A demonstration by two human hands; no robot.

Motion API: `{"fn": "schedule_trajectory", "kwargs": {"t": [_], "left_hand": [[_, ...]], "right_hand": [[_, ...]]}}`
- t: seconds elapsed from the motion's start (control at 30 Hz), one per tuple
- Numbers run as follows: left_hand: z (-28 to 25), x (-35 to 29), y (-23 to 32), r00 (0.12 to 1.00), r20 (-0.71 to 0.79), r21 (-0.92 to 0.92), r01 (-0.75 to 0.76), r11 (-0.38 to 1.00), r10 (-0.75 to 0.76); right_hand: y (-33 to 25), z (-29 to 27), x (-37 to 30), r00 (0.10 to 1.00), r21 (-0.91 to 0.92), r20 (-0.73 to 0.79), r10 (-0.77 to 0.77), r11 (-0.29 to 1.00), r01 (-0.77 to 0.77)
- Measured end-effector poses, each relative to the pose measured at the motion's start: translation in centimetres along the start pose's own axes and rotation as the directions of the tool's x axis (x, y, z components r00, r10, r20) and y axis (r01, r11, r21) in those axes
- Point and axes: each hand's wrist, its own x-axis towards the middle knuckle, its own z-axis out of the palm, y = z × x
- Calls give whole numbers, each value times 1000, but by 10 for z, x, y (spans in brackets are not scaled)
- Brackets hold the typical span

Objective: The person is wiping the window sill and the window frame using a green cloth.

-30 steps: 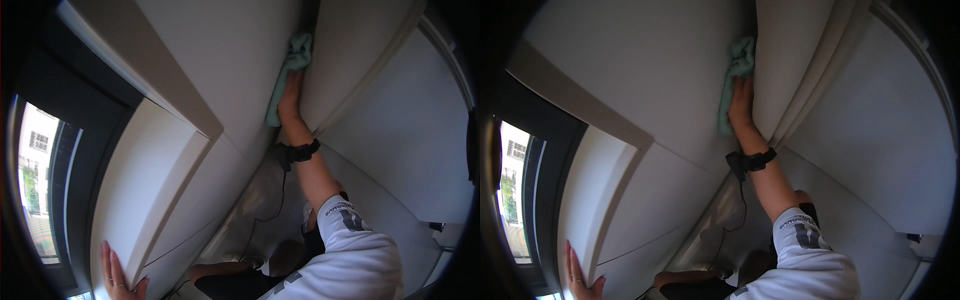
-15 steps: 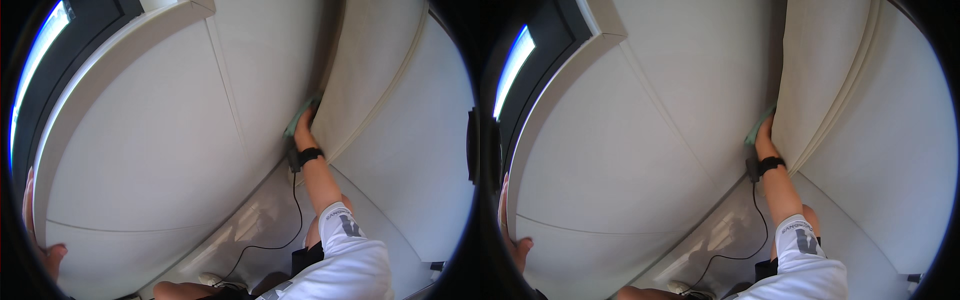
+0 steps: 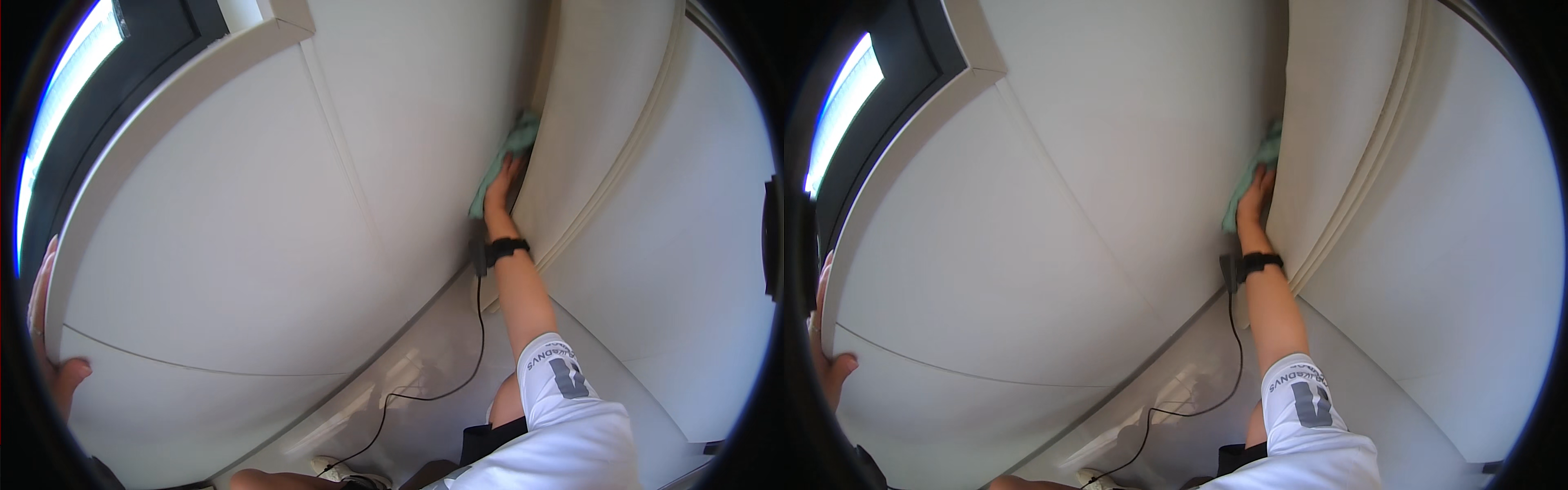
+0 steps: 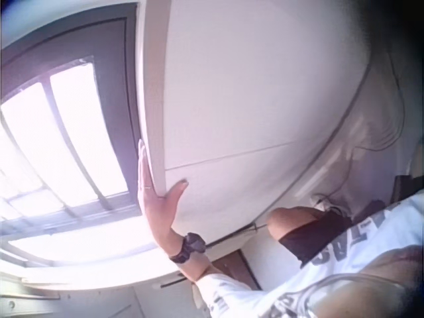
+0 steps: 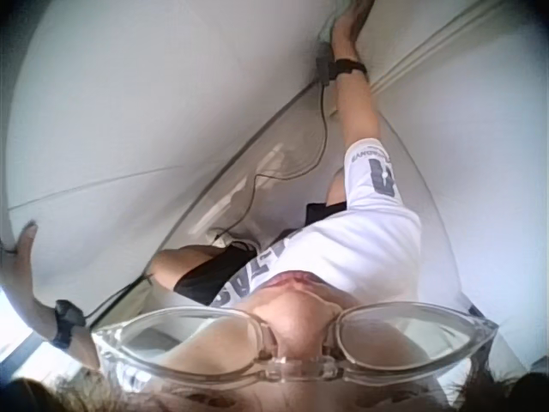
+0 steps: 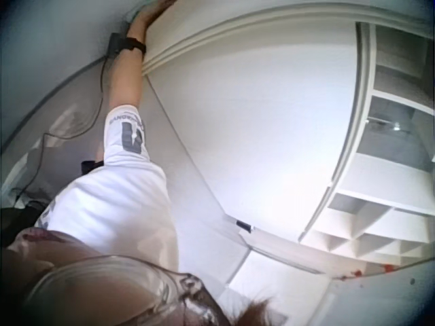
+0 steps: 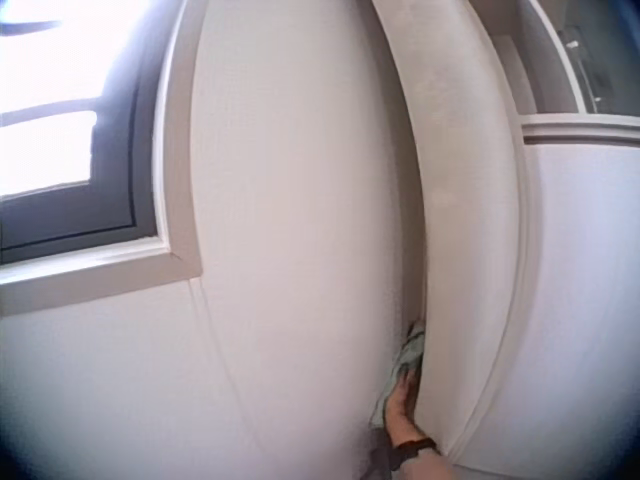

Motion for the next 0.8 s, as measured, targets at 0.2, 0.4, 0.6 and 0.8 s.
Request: {"fn": "schedule_trajectory", "kwargs": {"t": [0.2, 0.4, 0.6, 0.8], "left_hand": [[-11, 4, -10, 959, -60, 45, -274, 961, 276], [2, 12, 1, 942, -190, 59, -269, 961, 276], [19, -13, -36, 937, -329, 164, -69, 984, 120], [104, -66, -136, 836, -508, 424, 33, 905, 207]], "right_hand": [[-122, 6, -38, 935, 299, 162, 316, 887, -352], [-338, 86, -117, 572, 148, 151, -806, 591, 793], [-305, 79, -99, 280, 136, 391, -877, 356, 924], [-133, 32, -2, 972, -27, 234, -13, 999, 20]]}}
